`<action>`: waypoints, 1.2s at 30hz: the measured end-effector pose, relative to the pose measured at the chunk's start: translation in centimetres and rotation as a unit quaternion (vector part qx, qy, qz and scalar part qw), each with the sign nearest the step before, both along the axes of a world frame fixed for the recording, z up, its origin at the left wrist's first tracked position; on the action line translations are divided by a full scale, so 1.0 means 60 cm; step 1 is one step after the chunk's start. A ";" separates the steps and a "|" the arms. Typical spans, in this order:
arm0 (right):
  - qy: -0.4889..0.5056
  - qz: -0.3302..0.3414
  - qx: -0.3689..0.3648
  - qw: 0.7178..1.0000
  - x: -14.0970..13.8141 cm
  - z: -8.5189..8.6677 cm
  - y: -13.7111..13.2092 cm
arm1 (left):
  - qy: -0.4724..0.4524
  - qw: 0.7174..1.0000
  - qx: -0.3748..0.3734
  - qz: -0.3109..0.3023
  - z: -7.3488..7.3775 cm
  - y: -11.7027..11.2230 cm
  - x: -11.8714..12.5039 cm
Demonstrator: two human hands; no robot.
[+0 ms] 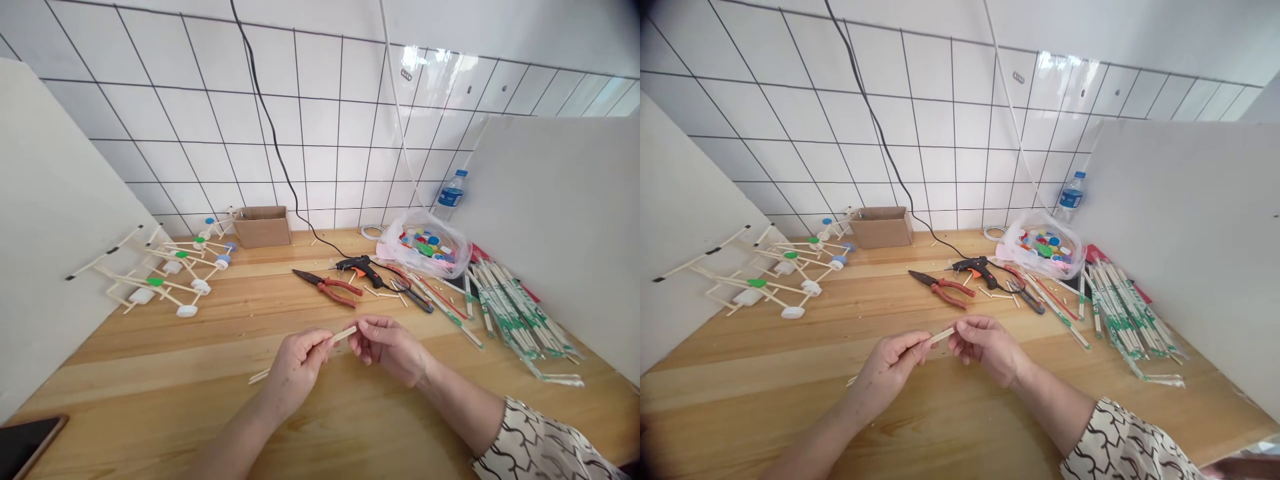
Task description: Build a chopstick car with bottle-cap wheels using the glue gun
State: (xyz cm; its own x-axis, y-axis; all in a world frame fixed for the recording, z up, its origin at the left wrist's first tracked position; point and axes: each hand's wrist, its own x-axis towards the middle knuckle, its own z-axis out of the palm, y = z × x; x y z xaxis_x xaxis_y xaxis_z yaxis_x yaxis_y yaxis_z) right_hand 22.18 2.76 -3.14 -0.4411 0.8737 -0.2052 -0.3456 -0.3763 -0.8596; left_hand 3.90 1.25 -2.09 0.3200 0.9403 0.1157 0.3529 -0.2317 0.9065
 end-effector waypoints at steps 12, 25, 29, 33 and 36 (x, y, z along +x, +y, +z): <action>0.100 0.050 -0.059 0.992 -0.006 -0.001 -0.005 | 0.010 0.999 -0.038 -0.038 0.008 0.000 -0.001; 0.104 0.056 -0.053 0.992 -0.008 -0.005 -0.005 | 0.042 0.997 -0.024 -0.053 0.014 -0.005 -0.002; 0.099 0.051 -0.057 0.992 -0.008 -0.006 -0.004 | 0.052 0.997 -0.008 -0.053 0.011 -0.006 -0.002; 0.093 0.049 -0.059 0.993 -0.008 -0.006 -0.005 | 0.060 0.997 0.005 -0.052 0.009 -0.005 -0.001; 0.089 0.042 -0.057 0.994 -0.007 -0.007 -0.006 | 0.066 0.996 0.014 -0.049 0.008 -0.004 0.000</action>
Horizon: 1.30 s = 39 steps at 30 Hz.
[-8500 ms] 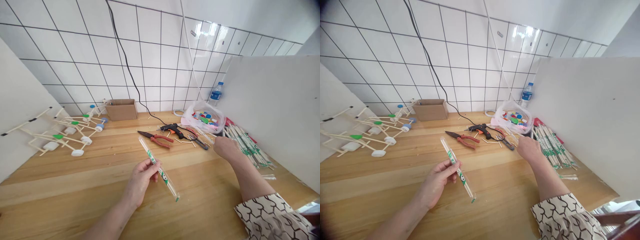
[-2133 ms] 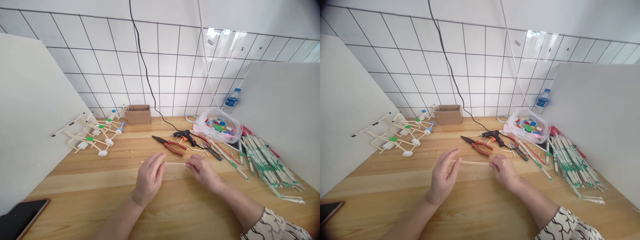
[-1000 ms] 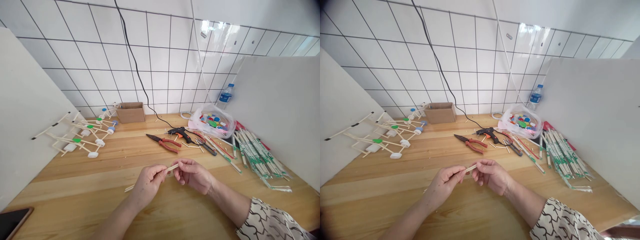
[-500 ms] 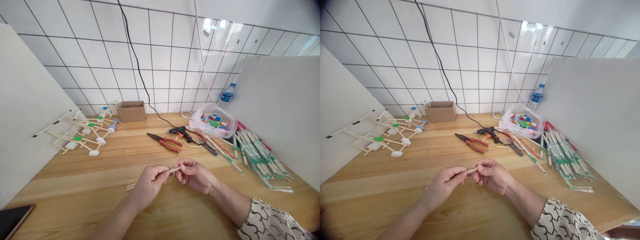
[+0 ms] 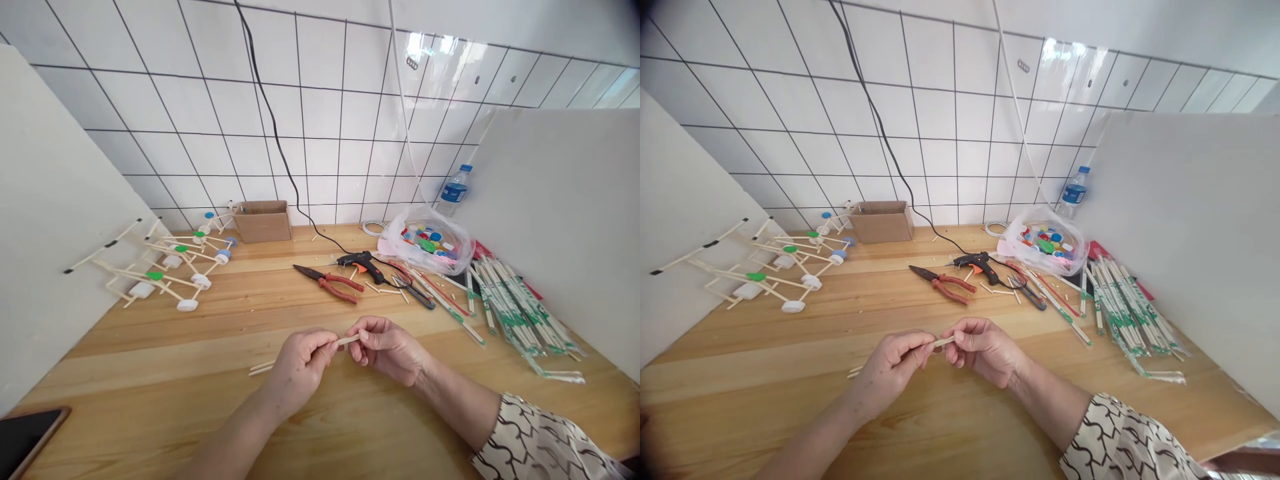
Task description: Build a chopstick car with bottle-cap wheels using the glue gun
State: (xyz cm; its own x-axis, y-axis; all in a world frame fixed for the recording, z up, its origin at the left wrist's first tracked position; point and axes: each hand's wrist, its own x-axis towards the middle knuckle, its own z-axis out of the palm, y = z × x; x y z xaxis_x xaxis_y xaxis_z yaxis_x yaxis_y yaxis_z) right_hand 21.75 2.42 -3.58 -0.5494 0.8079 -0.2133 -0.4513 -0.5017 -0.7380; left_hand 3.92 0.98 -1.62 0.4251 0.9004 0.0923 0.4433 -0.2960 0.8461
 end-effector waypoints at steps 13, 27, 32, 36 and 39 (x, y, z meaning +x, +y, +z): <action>-0.035 -0.010 0.013 0.999 -0.003 0.001 0.004 | 0.039 0.998 0.027 0.031 -0.012 0.001 0.002; -0.354 -0.088 0.298 0.882 0.003 0.002 -0.003 | 0.066 0.997 0.032 0.040 -0.012 0.000 0.005; -0.448 -0.098 0.442 0.771 -0.001 0.000 -0.006 | 0.078 0.996 0.040 0.033 -0.012 -0.001 0.007; -0.466 -0.110 0.488 0.730 -0.001 0.000 -0.005 | 0.079 0.996 0.031 0.025 -0.012 -0.002 0.008; -0.460 -0.127 0.471 0.742 0.002 0.002 -0.002 | 0.071 0.997 0.017 0.025 -0.015 0.001 0.006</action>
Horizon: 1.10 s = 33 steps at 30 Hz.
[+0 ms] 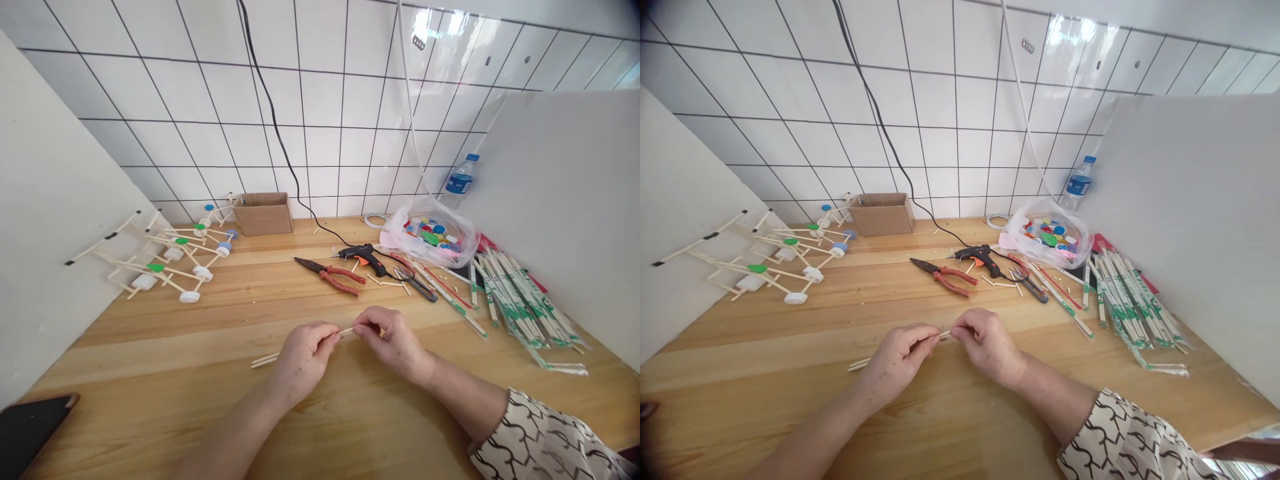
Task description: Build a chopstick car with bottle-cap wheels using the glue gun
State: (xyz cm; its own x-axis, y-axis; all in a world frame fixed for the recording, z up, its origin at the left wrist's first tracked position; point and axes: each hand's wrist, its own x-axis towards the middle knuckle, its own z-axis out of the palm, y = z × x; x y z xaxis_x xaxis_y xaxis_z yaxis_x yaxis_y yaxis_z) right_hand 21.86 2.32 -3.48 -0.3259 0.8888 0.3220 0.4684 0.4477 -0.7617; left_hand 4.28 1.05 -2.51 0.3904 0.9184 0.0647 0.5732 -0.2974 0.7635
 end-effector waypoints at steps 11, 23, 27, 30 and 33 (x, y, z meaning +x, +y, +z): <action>0.012 -0.065 -0.056 0.996 0.032 0.013 0.032 | -0.017 0.998 -0.036 0.042 -0.009 0.022 -0.024; 0.040 -0.069 -0.069 0.994 0.040 0.006 0.041 | -0.013 0.998 -0.043 0.048 -0.003 0.025 -0.026; 0.042 -0.068 -0.070 0.994 0.040 0.003 0.042 | -0.012 0.998 -0.051 0.047 -0.002 0.025 -0.025; 0.041 -0.068 -0.069 0.994 0.040 0.003 0.042 | -0.012 0.997 -0.058 0.045 -0.001 0.025 -0.025; 0.039 -0.068 -0.070 0.995 0.040 0.005 0.041 | -0.013 0.997 -0.063 0.041 -0.001 0.024 -0.025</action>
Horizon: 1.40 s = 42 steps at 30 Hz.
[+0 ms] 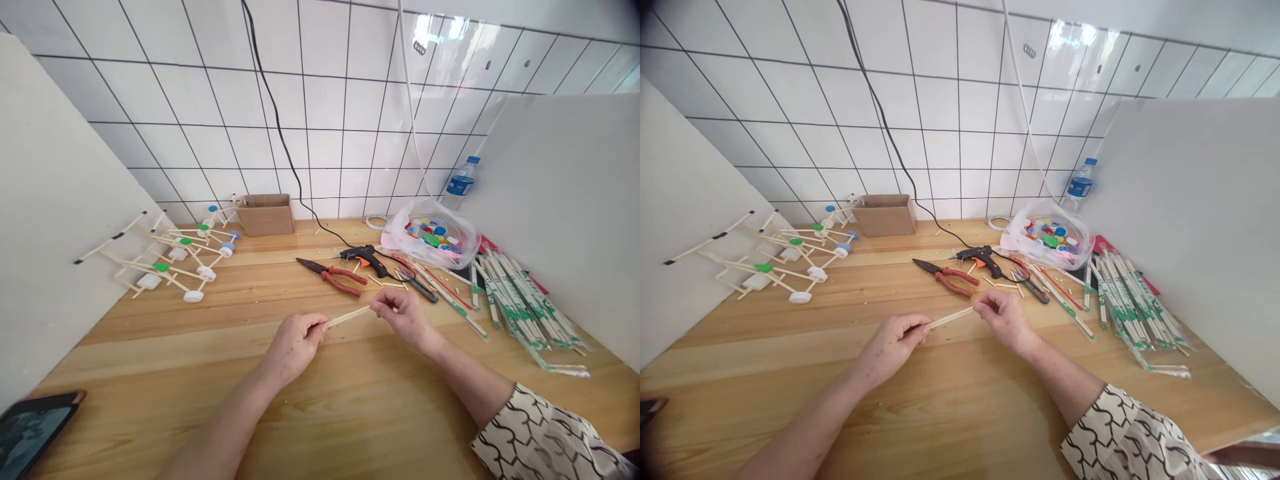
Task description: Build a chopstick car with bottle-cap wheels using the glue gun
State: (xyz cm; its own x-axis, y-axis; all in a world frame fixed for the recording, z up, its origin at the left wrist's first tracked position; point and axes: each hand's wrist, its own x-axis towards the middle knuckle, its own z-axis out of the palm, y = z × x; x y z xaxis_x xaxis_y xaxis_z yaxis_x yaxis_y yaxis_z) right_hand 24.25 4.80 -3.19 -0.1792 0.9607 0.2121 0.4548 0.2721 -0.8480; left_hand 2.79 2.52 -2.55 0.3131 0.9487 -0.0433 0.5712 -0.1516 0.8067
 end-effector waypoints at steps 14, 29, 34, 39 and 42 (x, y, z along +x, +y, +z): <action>0.000 -0.001 -0.013 1.000 0.001 0.002 0.000 | 0.000 1.000 -0.003 -0.001 0.004 -0.001 0.001; 0.004 0.004 -0.031 1.000 -0.001 0.002 0.000 | 0.012 1.000 0.017 0.004 0.003 0.001 -0.003; 0.023 0.018 -0.040 0.999 -0.003 0.007 0.000 | 0.024 0.999 0.020 0.013 0.005 0.002 -0.006; 0.062 -0.018 -0.027 0.998 0.001 0.015 0.004 | 0.030 0.999 0.019 0.027 0.006 0.003 -0.008; 0.051 -0.047 -0.012 0.998 0.003 0.016 0.008 | 0.031 0.999 0.021 0.034 0.007 0.003 -0.009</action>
